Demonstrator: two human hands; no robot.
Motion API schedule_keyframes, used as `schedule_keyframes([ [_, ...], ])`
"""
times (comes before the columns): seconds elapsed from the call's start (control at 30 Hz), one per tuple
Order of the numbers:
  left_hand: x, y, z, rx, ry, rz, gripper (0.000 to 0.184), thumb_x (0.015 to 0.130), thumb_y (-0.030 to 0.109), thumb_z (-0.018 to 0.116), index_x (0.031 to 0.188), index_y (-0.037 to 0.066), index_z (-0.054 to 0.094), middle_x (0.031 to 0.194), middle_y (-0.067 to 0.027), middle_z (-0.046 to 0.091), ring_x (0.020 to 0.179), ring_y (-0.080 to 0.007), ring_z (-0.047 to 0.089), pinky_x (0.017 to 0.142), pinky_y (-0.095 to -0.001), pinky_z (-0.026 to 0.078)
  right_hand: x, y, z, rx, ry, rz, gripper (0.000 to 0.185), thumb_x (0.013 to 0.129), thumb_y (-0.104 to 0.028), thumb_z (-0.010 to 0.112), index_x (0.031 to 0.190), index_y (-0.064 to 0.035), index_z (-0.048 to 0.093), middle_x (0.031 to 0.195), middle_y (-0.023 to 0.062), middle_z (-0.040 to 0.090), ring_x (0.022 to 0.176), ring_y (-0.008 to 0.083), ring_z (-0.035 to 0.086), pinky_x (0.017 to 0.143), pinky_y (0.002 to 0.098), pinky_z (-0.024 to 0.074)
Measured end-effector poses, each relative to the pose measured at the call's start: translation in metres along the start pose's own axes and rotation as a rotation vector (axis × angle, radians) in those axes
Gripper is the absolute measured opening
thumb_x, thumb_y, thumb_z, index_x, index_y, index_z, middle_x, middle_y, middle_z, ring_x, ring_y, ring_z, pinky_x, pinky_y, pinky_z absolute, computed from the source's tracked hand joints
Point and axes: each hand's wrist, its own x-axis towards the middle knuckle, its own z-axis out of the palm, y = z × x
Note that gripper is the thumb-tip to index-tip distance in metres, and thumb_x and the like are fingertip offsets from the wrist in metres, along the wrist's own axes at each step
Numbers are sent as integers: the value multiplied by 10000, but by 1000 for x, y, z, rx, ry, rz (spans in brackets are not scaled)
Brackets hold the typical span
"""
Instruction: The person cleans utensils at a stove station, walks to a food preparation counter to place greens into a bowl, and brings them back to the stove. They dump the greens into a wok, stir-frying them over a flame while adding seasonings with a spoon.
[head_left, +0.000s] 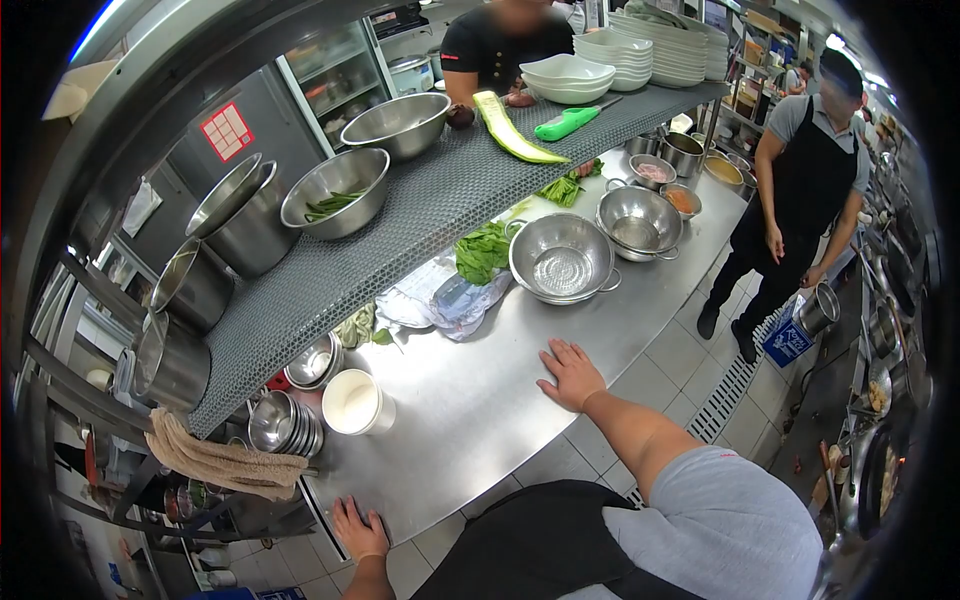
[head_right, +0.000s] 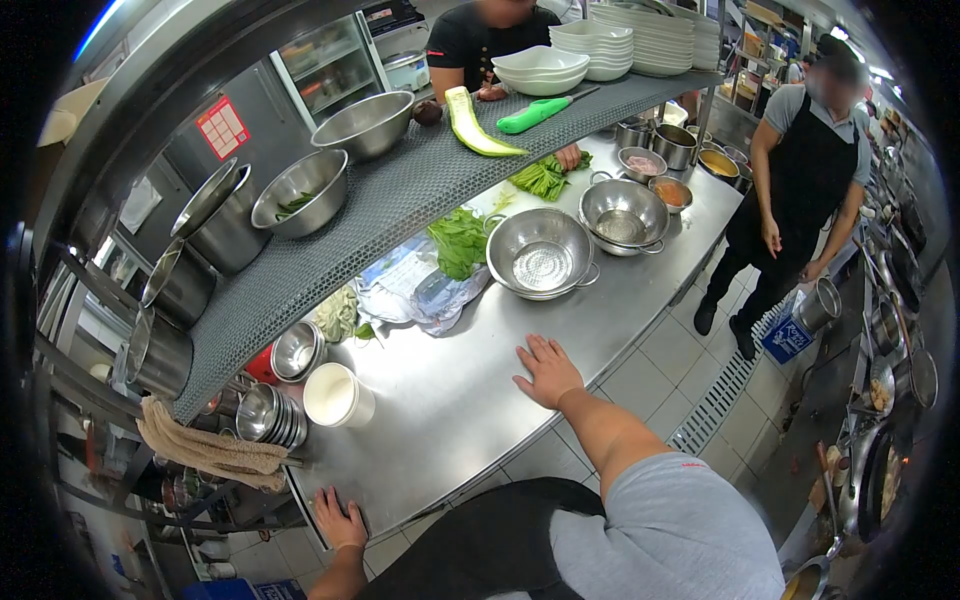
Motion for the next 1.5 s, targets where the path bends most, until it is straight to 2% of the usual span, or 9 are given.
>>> schedule_keyframes([
  [0.23, -1, -2, 3, 2, 22, 13, 564, 808, 241, 632, 1317, 49, 481, 1446, -207, 373, 1342, -389, 333, 1096, -501, 275, 0, 2, 4, 1, 24, -13, 623, 937, -479, 460, 1426, -95, 418, 1522, 181, 300, 1425, 288, 261, 1178, 422, 190],
  [0.53, 0, -3, 4, 11, 34, 8, 579, 800, 253, 645, 1317, 45, 489, 1440, -213, 380, 1335, -400, 342, 1093, -502, 276, 0, 2, 4, 9, 20, -8, 631, 937, -490, 444, 1429, -96, 414, 1534, 172, 284, 1436, 280, 237, 1188, 416, 159],
  [0.93, -1, 0, 1, -7, 15, -3, 587, 796, 253, 648, 1325, 53, 488, 1455, -214, 367, 1354, -392, 324, 1099, -497, 269, 0, 3, 7, -1, 35, -14, 628, 935, -480, 456, 1431, -97, 415, 1527, 185, 292, 1434, 288, 244, 1184, 424, 171],
  [1.07, -3, -4, 2, -24, 27, -6, 589, 786, 249, 650, 1315, 39, 495, 1441, -217, 378, 1341, -395, 336, 1091, -499, 273, 0, 2, 7, -9, 48, -23, 624, 931, -474, 467, 1427, -96, 420, 1521, 188, 302, 1435, 289, 243, 1180, 426, 179],
  [1.13, 1, -3, 4, -45, 51, 14, 592, 782, 250, 652, 1311, 34, 497, 1436, -218, 381, 1335, -396, 341, 1088, -500, 276, -1, 2, 5, 46, 78, -20, 602, 920, -462, 507, 1390, -89, 464, 1500, 190, 333, 1418, 301, 275, 1165, 439, 214],
  [1.3, -3, 0, -1, -32, 26, -11, 599, 770, 259, 652, 1298, 21, 502, 1428, -219, 388, 1327, -390, 352, 1081, -496, 283, -1, 6, 14, 29, 69, -35, 626, 933, -469, 474, 1419, -78, 421, 1516, 207, 298, 1421, 313, 265, 1170, 443, 197],
  [1.43, -3, -14, 3, -66, 8, -2, 589, 802, 221, 650, 1319, -2, 480, 1438, -227, 378, 1331, -376, 364, 1088, -476, 298, 0, 1, 8, 78, 78, -16, 611, 916, -438, 523, 1389, -61, 443, 1489, 219, 329, 1397, 337, 298, 1157, 450, 225],
  [1.5, 10, -31, 9, -625, 62, -178, 593, 869, 175, 629, 1382, -20, 404, 1459, -232, 355, 1339, -360, 373, 1108, -451, 298, -9, -11, 6, 138, 76, 28, 606, 905, -422, 550, 1373, -49, 455, 1468, 235, 354, 1375, 356, 329, 1147, 448, 249],
])
